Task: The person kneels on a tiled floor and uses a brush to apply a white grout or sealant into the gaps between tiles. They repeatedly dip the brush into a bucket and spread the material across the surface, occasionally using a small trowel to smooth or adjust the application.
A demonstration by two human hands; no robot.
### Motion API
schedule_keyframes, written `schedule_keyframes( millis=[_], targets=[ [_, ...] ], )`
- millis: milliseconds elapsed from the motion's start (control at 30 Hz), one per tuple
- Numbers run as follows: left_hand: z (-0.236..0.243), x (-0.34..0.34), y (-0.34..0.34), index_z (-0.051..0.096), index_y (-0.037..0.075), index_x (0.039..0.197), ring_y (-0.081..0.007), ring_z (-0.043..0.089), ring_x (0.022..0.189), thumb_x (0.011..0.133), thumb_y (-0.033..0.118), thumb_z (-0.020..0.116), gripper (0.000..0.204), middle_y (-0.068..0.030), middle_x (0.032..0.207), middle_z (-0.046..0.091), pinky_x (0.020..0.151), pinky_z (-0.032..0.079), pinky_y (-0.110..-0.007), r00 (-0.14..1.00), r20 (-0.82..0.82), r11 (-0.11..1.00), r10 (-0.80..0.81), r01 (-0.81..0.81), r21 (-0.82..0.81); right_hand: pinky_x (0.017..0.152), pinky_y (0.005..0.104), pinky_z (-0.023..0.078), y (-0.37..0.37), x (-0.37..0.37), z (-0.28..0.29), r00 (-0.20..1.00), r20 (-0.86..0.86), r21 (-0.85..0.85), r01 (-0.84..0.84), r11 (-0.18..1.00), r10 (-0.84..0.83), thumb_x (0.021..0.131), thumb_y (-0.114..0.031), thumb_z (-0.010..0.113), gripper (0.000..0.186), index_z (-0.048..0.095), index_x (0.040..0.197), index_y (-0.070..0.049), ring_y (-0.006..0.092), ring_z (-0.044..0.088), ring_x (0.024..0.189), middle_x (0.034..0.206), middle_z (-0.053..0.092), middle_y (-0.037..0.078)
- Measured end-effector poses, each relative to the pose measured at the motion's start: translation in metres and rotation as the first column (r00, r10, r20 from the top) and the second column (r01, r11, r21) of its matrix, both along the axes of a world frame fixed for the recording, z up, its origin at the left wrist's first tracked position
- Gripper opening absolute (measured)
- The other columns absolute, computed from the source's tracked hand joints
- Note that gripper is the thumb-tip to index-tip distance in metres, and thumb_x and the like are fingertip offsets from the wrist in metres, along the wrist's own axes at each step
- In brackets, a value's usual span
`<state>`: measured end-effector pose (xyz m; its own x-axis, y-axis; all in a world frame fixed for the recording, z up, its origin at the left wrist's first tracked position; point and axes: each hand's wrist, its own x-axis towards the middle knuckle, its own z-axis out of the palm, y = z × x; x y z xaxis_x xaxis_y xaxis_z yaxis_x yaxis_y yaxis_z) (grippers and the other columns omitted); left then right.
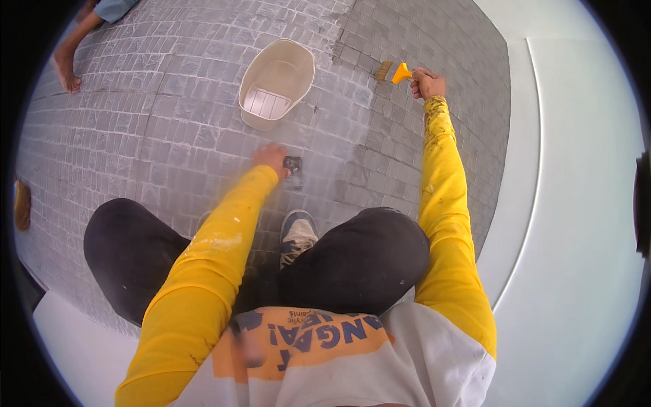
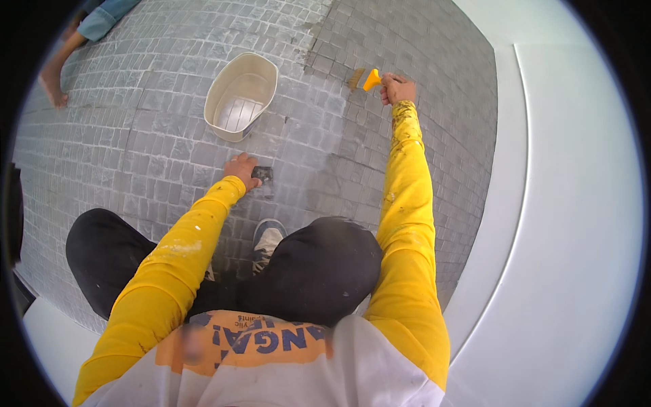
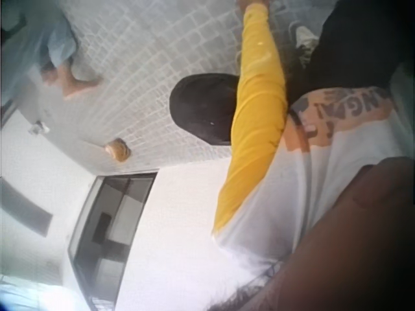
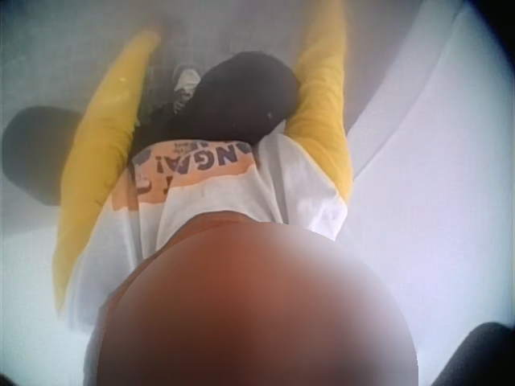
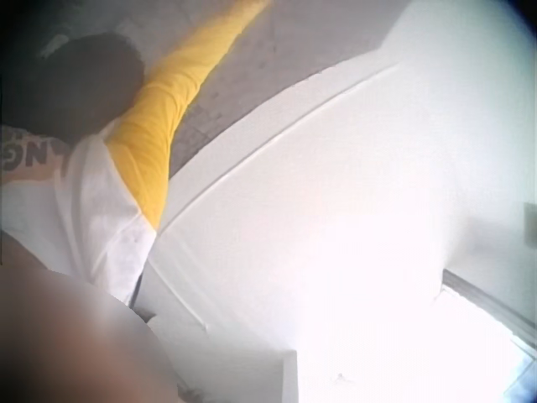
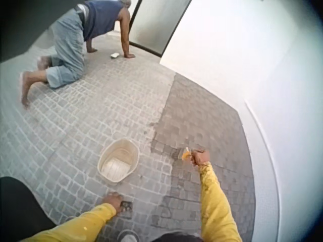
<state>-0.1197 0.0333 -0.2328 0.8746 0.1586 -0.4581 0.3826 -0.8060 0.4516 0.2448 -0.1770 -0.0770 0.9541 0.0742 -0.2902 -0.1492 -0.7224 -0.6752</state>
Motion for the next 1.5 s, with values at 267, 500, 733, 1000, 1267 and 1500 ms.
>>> schedule_keyframes(
  millis=[267, 500, 733, 1000, 1267, 1500],
  targets=[
    [0.003, 0.006, 0.0, 0.062, 0.014, 0.121, -0.0325, 0.048, 0.126, 0.073, 0.032, 0.083, 0.055, -0.0111, 0.129, 0.054, 0.103, 0.04, -0.046, 0.998, -0.063, 0.999, 0.019, -0.021, -0.029, 0.049, 0.0294, 0.054, -0.012, -0.027, 0.03, 0.654, -0.712, -0.105, -0.46, 0.882, 0.257, 0.085, -0.009, 0.064, 0.028, 0.071, 0.111, -0.002, 0.0143, 0.061, 0.052, 0.067, 0.066, 0.007],
    [-0.001, 0.008, 0.0, 0.061, 0.018, 0.125, -0.0318, 0.048, 0.129, 0.074, 0.037, 0.082, 0.058, -0.0092, 0.132, 0.054, 0.105, 0.039, -0.046, 0.994, -0.105, 1.0, 0.008, -0.009, -0.009, 0.054, 0.0286, 0.056, -0.019, -0.03, 0.003, 0.994, 0.109, 0.083, 0.009, 0.997, -0.018, 0.084, -0.007, 0.066, 0.029, 0.07, 0.111, 0.002, 0.0155, 0.064, 0.055, 0.072, 0.068, 0.009],
    [0.007, 0.011, 0.001, 0.063, 0.017, 0.125, -0.0315, 0.047, 0.13, 0.074, 0.037, 0.082, 0.058, -0.0101, 0.134, 0.054, 0.105, 0.04, -0.046, 0.994, -0.112, 1.0, -0.001, 0.001, -0.002, 0.051, 0.0298, 0.055, -0.092, -0.098, 0.017, 0.975, -0.033, -0.298, 0.202, 0.933, -0.222, 0.082, -0.011, 0.066, 0.029, 0.071, 0.107, 0.001, 0.0164, 0.063, 0.052, 0.07, 0.067, 0.01],
    [0.012, 0.006, 0.001, 0.061, 0.012, 0.126, -0.0352, 0.047, 0.129, 0.075, 0.034, 0.081, 0.059, -0.0139, 0.133, 0.054, 0.107, 0.04, -0.046, 0.997, -0.069, 0.999, -0.03, 0.029, -0.016, 0.051, 0.03, 0.052, -0.087, -0.148, -0.004, 0.97, -0.245, 0.29, 0.073, 0.954, 0.0, 0.083, -0.016, 0.065, 0.027, 0.072, 0.105, -0.003, 0.0152, 0.062, 0.055, 0.069, 0.067, 0.009],
    [0.009, 0.003, -0.003, 0.062, 0.009, 0.121, -0.0357, 0.052, 0.122, 0.073, 0.04, 0.081, 0.061, -0.0161, 0.127, 0.057, 0.103, 0.043, -0.043, 0.999, -0.004, 0.999, -0.051, 0.051, 0.0, 0.091, 0.0447, 0.053, -0.072, -0.161, -0.025, 0.952, 0.122, -0.388, -0.216, 0.896, 0.282, 0.083, -0.029, 0.063, 0.04, 0.07, 0.117, -0.009, 0.0402, 0.067, 0.097, 0.102, 0.071, 0.022],
    [-0.01, -0.003, 0.015, 0.068, 0.003, 0.107, -0.0373, 0.059, 0.109, 0.07, 0.038, 0.081, 0.053, -0.0199, 0.111, 0.064, 0.096, 0.046, -0.042, 0.965, 0.246, 0.982, -0.088, 0.126, -0.144, 0.046, 0.0237, 0.048, -0.189, -0.21, -0.012, 0.934, -0.28, 0.116, 0.261, 0.958, -0.221, 0.084, -0.017, 0.066, 0.033, 0.071, 0.113, -0.004, 0.007, 0.058, 0.056, 0.073, 0.064, 0.005]
  ],
)
